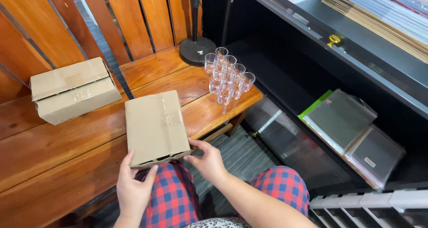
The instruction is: The person unpacks a cardboard box containing small clear glasses. They remove each glass individually from the cardboard dividers and place them on a wooden bench. After emptying the box, the person arranges the glasses on a nearby shelf.
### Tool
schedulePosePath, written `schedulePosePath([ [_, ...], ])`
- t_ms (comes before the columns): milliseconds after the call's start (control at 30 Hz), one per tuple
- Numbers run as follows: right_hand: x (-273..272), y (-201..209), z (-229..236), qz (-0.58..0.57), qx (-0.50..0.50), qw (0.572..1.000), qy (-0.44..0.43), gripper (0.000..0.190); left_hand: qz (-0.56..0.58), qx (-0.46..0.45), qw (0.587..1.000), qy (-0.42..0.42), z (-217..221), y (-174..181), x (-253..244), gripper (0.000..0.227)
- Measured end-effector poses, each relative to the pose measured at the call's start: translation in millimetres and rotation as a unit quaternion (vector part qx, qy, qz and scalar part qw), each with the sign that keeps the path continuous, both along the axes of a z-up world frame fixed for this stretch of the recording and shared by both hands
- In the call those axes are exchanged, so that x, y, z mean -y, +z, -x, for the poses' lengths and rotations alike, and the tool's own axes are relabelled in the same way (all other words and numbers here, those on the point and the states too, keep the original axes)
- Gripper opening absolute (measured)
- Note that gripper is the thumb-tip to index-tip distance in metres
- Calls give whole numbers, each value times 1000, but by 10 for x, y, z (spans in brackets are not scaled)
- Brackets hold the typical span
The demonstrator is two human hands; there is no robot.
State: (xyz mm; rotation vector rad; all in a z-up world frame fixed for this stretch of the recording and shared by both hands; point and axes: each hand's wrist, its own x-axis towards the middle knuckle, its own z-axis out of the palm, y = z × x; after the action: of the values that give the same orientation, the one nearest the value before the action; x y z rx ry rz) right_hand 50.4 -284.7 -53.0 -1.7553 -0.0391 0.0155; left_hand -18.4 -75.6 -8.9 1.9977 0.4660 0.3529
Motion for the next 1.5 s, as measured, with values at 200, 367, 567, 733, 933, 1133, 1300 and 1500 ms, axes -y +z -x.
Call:
schedulePosePath([
  [200, 50, 167, 117, 11, 84, 996, -41, 44, -10, 208, 978, 5, -35, -273, 70, 63],
  [367, 242, 292, -7, -10, 156, 984, -90, 34, -34, 255, 966, -28, -230, 68, 255, 58],
  [567, 609, 733, -259, -36, 204, 960, -190, 38, -90, 332, 936, -70, -900, 603, 560, 59],
  [733, 971, 1051, -550, -24, 248, 940, -235, 37, -137, 349, 922, -94, -1595, 785, 921, 59],
  [933, 1272, 1313, -933, -4, 239, 935, -264, 38, -113, 328, 919, -188, -2477, 959, 1274, 52],
  [1133, 1479, 1313, -1486, -1, 209, 941, -265, 46, -77, 210, 945, -238, -3342, 906, 1499, 50],
  [1300, 1607, 1277, -1947, 1, 198, 944, -265, 46, -20, 179, 942, -282, -3856, 987, 1620, 40],
  [1500, 1754, 1257, -2420, -10, 107, 956, -273, 45, -37, 164, 943, -286, -4392, 893, 1790, 40],
])
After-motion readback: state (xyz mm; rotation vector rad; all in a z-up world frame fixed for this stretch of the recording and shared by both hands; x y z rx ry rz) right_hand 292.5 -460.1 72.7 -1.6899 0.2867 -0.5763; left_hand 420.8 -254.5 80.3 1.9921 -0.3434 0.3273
